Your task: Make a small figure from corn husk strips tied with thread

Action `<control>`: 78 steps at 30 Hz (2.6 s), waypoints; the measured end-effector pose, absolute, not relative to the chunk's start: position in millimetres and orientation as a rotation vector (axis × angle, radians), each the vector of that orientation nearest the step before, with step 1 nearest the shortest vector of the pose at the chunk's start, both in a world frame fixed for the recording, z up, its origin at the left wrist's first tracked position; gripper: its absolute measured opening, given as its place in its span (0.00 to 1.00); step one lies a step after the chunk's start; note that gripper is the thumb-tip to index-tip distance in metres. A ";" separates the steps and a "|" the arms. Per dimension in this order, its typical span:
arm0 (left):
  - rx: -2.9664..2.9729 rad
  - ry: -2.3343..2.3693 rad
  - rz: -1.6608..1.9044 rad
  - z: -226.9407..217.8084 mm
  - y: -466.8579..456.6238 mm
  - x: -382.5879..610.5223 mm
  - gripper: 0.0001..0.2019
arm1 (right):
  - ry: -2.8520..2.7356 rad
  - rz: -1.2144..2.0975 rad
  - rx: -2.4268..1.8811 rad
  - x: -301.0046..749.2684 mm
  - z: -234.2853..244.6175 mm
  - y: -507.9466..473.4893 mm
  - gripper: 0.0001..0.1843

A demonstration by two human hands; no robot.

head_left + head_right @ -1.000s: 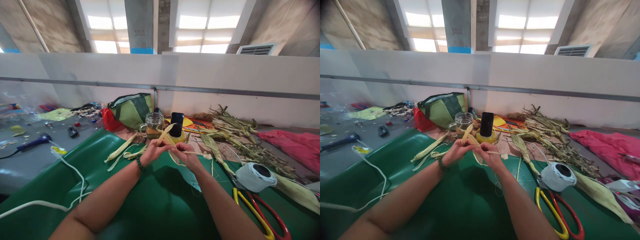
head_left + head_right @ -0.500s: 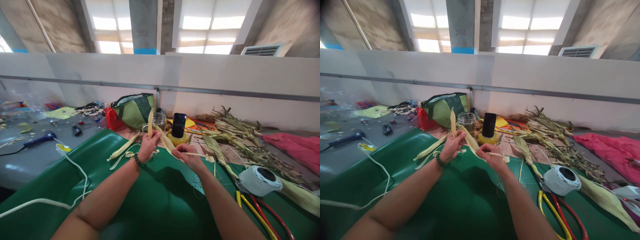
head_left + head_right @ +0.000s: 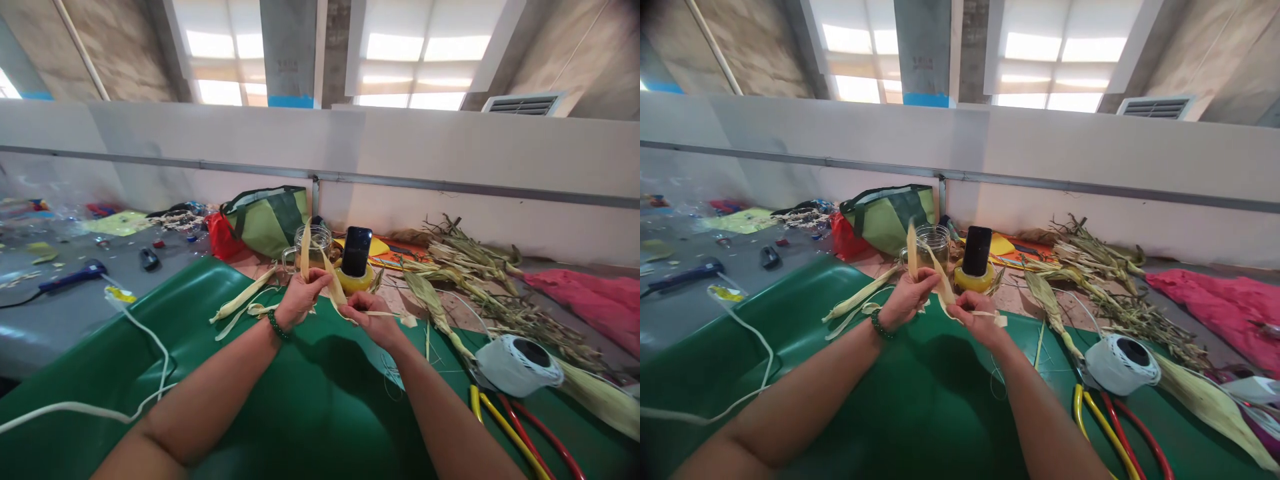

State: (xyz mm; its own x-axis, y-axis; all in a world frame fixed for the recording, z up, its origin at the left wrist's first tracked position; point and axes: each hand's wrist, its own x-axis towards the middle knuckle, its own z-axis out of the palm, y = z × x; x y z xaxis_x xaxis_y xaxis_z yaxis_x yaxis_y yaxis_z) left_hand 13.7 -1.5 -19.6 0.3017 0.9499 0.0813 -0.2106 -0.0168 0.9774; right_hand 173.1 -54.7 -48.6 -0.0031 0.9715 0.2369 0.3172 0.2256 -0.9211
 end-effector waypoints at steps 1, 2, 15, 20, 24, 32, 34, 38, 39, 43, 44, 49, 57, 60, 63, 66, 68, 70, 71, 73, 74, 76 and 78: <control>1.266 0.813 1.102 -20.2 -1.7 13.7 0.19 | -1.541 0.850 -1.240 172.0 -48.6 -54.8 0.16; 1.330 0.813 1.089 -20.1 -2.5 13.8 0.18 | -1.542 0.861 -1.201 171.0 -48.3 -54.9 0.16; 1.624 0.704 0.853 -19.4 -14.4 17.7 0.16 | -1.219 0.865 -1.141 178.1 -43.3 -52.6 0.16; 1.591 0.682 0.838 -19.2 -12.6 17.3 0.15 | -1.250 0.882 -1.101 178.3 -44.6 -51.3 0.17; 1.595 0.689 0.787 -17.6 -12.1 16.3 0.11 | -1.250 0.778 -1.123 180.4 -43.8 -52.8 0.18; 1.611 0.622 0.551 -20.2 -16.6 18.1 0.08 | -1.063 0.566 -1.229 191.7 -40.7 -52.5 0.22; 1.592 0.659 0.630 -22.2 -15.3 19.0 0.09 | -1.091 0.676 -1.189 190.8 -40.5 -52.2 0.21; 1.580 0.773 0.852 -25.4 -10.7 19.5 0.11 | -1.279 0.933 -1.179 185.6 -41.6 -52.9 0.19; 1.579 0.794 0.884 -25.8 -9.8 19.3 0.10 | -1.287 0.940 -1.184 184.8 -42.0 -53.0 0.19; 1.544 0.792 0.868 -26.9 -9.3 19.3 0.11 | -1.222 0.919 -1.189 185.1 -42.8 -53.1 0.18; 1.537 0.776 0.848 -27.2 -9.6 19.4 0.12 | -1.229 0.918 -1.192 185.1 -42.9 -53.1 0.18; 1.555 0.723 0.816 -29.1 -9.8 19.2 0.17 | -1.355 0.921 -1.230 180.8 -44.5 -53.4 0.14; 1.607 0.731 0.868 -32.5 -6.8 19.4 0.17 | -1.387 0.820 -1.285 177.0 -47.8 -51.6 0.14; 1.656 0.718 0.887 -33.2 -5.9 19.3 0.18 | -1.416 0.746 -1.313 177.9 -48.4 -50.8 0.14; 1.726 0.696 0.911 -32.6 -6.2 19.4 0.17 | -1.444 0.669 -1.333 178.4 -48.7 -50.3 0.13; 1.770 0.692 0.922 -32.8 -7.2 20.0 0.15 | -1.457 0.635 -1.359 176.9 -48.9 -50.8 0.13; 1.788 0.729 0.941 -34.0 -7.6 20.7 0.16 | -1.453 0.601 -1.375 174.9 -49.2 -51.4 0.12; 1.800 0.763 0.957 -35.5 -7.4 21.3 0.16 | -1.437 0.557 -1.375 173.2 -49.5 -52.2 0.12; 1.801 0.768 0.960 -36.1 -7.2 21.4 0.16 | -1.433 0.544 -1.368 172.9 -49.5 -52.7 0.12; 1.789 0.756 0.950 -36.3 -6.8 21.4 0.14 | -1.448 0.568 -1.340 173.6 -49.0 -53.6 0.12; 1.783 0.746 0.941 -35.9 -6.7 21.2 0.14 | -1.459 0.598 -1.324 174.5 -48.6 -54.0 0.12; 1.772 0.737 0.928 -34.3 -6.7 20.4 0.13 | -1.467 0.653 -1.302 176.7 -47.3 -54.8 0.13; 1.759 0.738 0.917 -32.7 -6.9 19.4 0.12 | -1.458 0.691 -1.296 178.4 -46.0 -55.3 0.14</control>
State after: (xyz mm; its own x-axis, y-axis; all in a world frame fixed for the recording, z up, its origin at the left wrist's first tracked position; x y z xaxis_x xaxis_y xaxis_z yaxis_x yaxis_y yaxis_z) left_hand 19.4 -6.9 -32.7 0.5302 0.8105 0.2488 0.0699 -0.3342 0.9399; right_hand 178.4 -55.3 -46.0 0.1013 0.9455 0.3095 0.3595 0.2553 -0.8976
